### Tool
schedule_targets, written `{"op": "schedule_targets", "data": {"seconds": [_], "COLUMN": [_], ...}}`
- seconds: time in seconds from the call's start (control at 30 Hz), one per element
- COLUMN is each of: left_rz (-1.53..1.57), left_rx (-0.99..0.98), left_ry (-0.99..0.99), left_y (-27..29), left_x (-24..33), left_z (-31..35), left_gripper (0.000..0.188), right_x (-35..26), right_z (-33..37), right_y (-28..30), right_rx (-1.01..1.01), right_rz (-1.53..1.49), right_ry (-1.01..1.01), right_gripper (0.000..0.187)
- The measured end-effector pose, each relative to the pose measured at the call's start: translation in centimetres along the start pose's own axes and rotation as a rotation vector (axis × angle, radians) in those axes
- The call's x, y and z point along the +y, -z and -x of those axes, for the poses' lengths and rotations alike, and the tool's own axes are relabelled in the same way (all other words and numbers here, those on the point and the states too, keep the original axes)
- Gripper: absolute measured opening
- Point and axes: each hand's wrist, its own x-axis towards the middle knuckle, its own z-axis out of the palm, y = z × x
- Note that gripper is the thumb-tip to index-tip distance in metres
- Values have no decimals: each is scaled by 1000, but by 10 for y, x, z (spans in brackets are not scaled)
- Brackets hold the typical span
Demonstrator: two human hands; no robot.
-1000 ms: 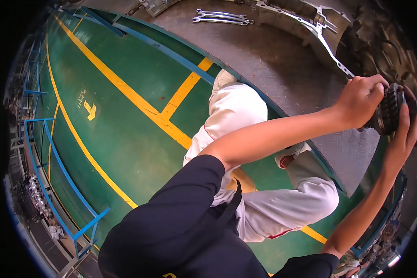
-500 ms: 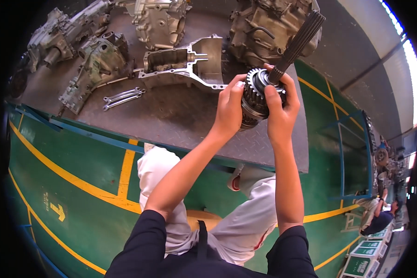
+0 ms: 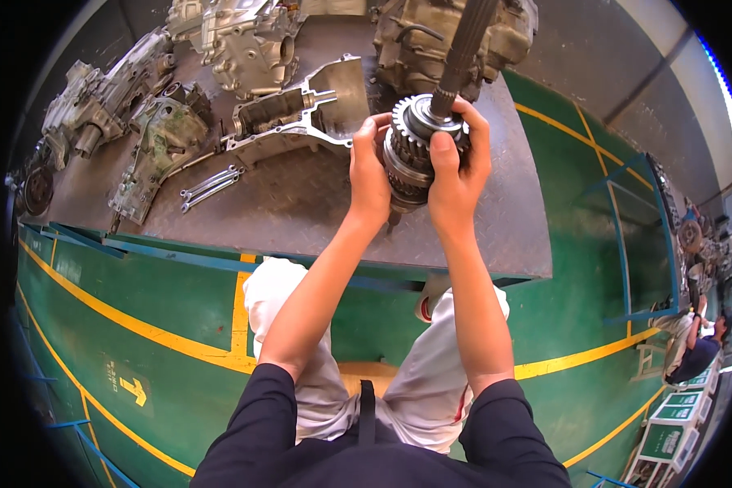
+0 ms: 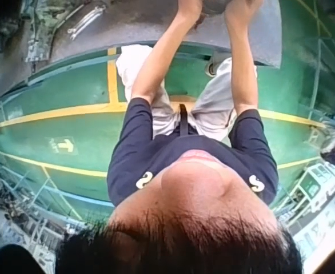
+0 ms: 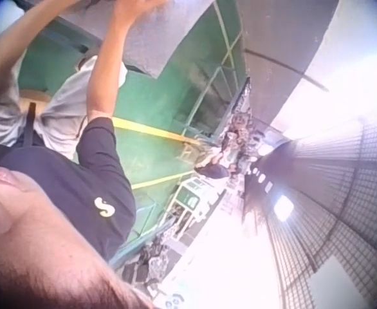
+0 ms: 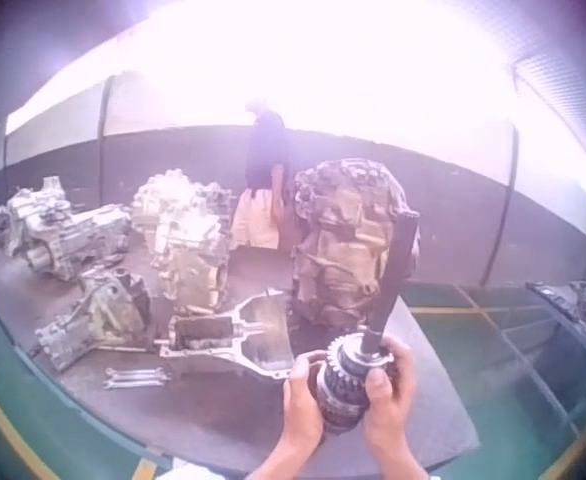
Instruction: The person slides gears and bearings onto a transmission shaft by hand, fitting the components together while holding the shaft vertically and on the workbench.
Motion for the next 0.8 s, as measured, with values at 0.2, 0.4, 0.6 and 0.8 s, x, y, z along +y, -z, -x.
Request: {"op": "schedule_targets", "data": {"seconds": [0.2,0.4,0.6,0.8], "left_rz": [-123,-150,-278,-714], "left_rx": [-35,36,-418,-513], "left_ry": [-24,175,328,327], "left_y": [3,19,70,72], "left_x": [7,-5,-20,-60], "left_z": [1,6,22,49], "left_gripper": [44,45,50,51], "right_x": [-1,1,-17,-25], "right_z": [1,4,-70,-130], "right_y": [1,11,52,55], "right_rx": [3,-6,-260,-274], "right_rz": [-37,-50,-79,-525], "right_ry": [-43,-30,-42,-258], "right_gripper": [43,45,57,43]}}
